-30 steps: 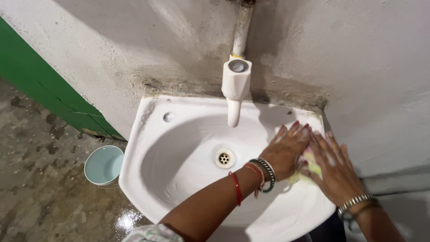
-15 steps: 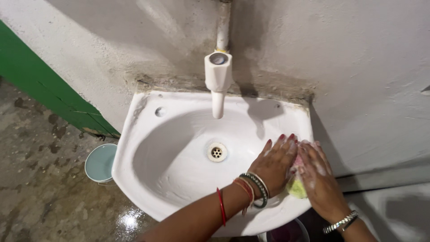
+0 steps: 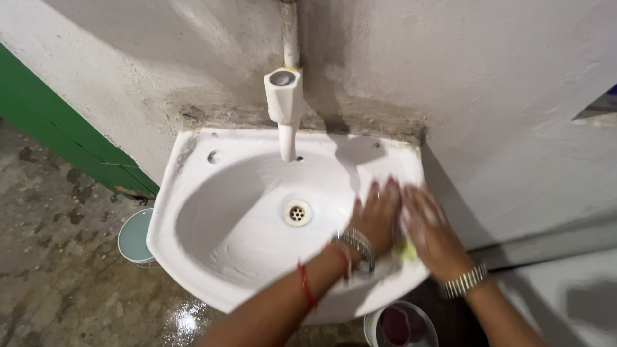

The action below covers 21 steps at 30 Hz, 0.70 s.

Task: The person scrubs a white wall-mounted sink with a pink sponge, covering the basin, rim, and faucet area. They repeatedly wipe the surfaces in circular and back-and-forth motions, occasionally rinsing the sponge in a bucket of water.

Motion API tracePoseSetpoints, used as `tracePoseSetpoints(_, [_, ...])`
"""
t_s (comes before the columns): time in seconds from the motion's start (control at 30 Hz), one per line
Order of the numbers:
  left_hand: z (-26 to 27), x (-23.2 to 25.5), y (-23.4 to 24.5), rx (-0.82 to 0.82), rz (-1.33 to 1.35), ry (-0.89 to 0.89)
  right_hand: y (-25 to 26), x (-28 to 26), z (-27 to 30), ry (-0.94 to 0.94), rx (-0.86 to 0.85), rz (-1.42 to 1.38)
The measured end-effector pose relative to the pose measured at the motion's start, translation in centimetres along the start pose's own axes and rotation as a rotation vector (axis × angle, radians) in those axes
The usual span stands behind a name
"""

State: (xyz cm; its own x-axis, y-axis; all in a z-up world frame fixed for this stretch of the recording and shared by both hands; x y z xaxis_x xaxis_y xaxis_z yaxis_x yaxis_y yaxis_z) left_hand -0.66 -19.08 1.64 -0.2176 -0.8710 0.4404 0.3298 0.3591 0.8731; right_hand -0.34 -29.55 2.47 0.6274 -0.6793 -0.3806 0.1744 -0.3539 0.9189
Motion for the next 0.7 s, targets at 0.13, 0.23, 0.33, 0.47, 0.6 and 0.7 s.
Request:
tracePoseSetpoints(0.13, [3.2, 1.6, -2.1, 0.013, 0.054, -0.014, -0.3, -1.5, 3.5, -0.061, -0.048, -0.064])
tracePoseSetpoints(0.23, [0.6, 0.7, 0.9, 0.168, -0.162, 0.043, 0.2, 0.9, -1.2, -0.042, -0.028, -0.039])
tracePoseSetpoints(0.33, [-3.3, -1.3, 4.5, 0.123, -0.134, 0.170, 0.5, 4.6, -7.5, -0.090, -0.070, 0.111])
tracePoseSetpoints(0.47, [-4.5, -2.2, 6.3, 0.067, -0.038, 0.277, 1.4, 4.5, -9.8, -0.022, 0.011, 0.287])
tracePoseSetpoints(0.6, [-1.7, -0.6, 3.0, 0.035, 0.087, 0.190, 1.0, 1.8, -5.0, 0.025, -0.022, 0.279])
tracePoseSetpoints(0.7, [1.9, 0.4, -1.7, -0.043, 0.238, 0.118, 0.2, -1.2, -0.2, 0.145, -0.007, 0.432])
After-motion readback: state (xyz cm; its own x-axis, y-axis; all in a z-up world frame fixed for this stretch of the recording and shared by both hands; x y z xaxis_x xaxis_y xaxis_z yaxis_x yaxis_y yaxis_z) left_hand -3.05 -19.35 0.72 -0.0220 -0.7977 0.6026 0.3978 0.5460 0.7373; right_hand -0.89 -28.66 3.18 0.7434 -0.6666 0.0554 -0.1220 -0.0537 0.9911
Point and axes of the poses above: each hand's wrist, its own z-axis away from the middle knuckle, its own y-axis out of the back of the hand, x = y × z, the point moved 8 cm from there along -z, towards the middle knuckle, and after that the axes turned 8 degrees about -x, right-handed, at the moved point
